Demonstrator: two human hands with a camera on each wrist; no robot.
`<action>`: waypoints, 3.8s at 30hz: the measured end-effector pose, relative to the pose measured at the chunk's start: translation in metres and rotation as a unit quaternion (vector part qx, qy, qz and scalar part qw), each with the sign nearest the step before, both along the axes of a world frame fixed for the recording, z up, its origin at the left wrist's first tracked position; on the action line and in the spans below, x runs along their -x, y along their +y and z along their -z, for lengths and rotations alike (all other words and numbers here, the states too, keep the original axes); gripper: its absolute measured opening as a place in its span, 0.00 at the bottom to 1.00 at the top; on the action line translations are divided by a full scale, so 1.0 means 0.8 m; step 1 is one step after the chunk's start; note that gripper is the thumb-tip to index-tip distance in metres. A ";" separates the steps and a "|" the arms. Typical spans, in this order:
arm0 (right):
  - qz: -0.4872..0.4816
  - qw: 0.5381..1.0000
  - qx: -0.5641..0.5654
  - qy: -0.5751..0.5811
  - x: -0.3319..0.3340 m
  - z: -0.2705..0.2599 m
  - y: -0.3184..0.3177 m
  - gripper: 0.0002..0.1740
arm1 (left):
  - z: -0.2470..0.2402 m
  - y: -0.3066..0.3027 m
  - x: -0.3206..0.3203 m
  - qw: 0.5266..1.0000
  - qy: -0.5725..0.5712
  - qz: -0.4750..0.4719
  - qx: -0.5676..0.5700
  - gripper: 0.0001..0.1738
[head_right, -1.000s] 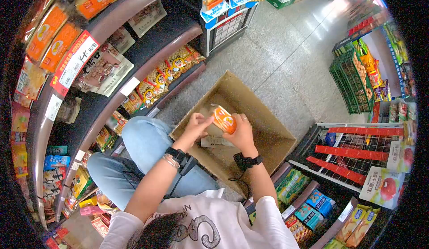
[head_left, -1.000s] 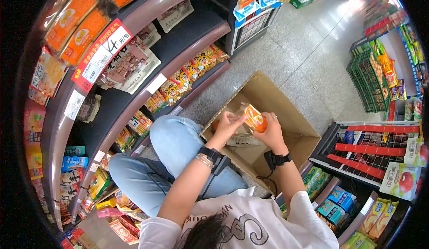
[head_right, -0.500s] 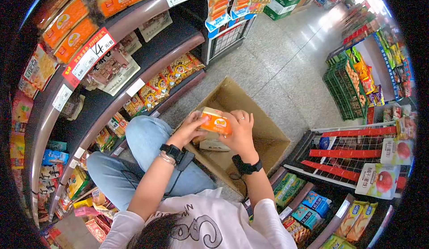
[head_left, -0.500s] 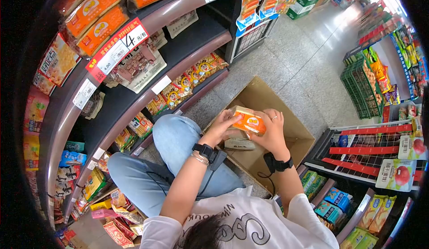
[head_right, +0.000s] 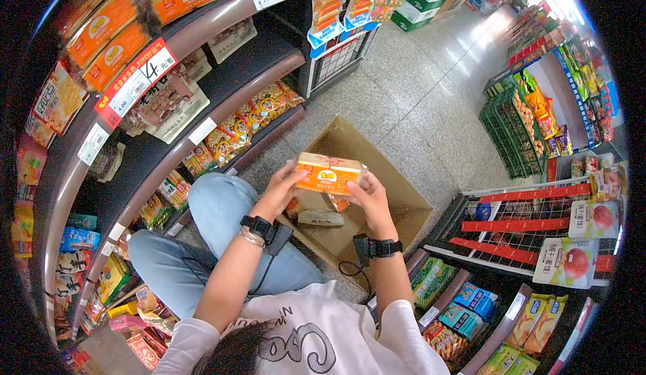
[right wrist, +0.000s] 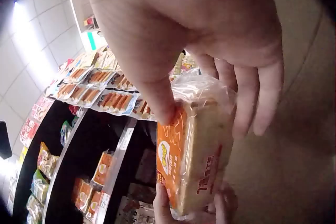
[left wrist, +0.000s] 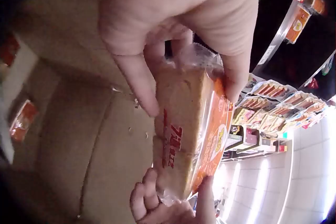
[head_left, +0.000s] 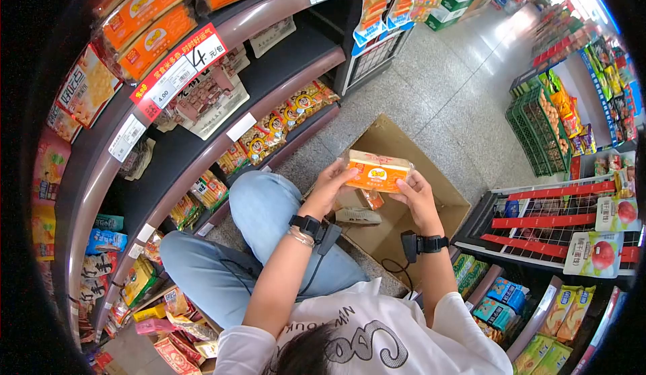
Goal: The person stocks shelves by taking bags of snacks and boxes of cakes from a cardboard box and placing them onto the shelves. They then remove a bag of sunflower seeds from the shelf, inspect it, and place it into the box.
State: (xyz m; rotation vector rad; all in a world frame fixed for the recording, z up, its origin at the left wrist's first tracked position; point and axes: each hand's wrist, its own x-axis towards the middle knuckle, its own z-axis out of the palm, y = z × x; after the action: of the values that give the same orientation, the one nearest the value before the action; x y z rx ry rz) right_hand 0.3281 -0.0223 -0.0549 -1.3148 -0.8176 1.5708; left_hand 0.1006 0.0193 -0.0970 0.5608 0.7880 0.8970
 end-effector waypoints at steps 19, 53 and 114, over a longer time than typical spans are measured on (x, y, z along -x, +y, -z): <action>-0.021 0.996 -0.078 -0.038 0.011 0.002 -0.009 0.28 | 0.002 0.000 0.009 0.998 0.006 0.053 0.015 0.33; 0.092 0.918 -0.148 -0.357 0.049 0.024 -0.005 0.15 | 0.010 -0.017 0.011 0.984 -0.128 0.110 0.049 0.30; -0.116 0.861 -0.468 -0.159 0.258 -0.260 0.430 0.36 | -0.299 0.200 0.220 0.595 0.628 -0.302 -0.400 0.40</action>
State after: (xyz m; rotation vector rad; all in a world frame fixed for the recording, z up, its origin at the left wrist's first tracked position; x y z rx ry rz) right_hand 0.1218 0.3218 0.1530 -0.7447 -1.7234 0.8683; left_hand -0.0752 0.1796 0.1423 1.9441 1.9544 1.4645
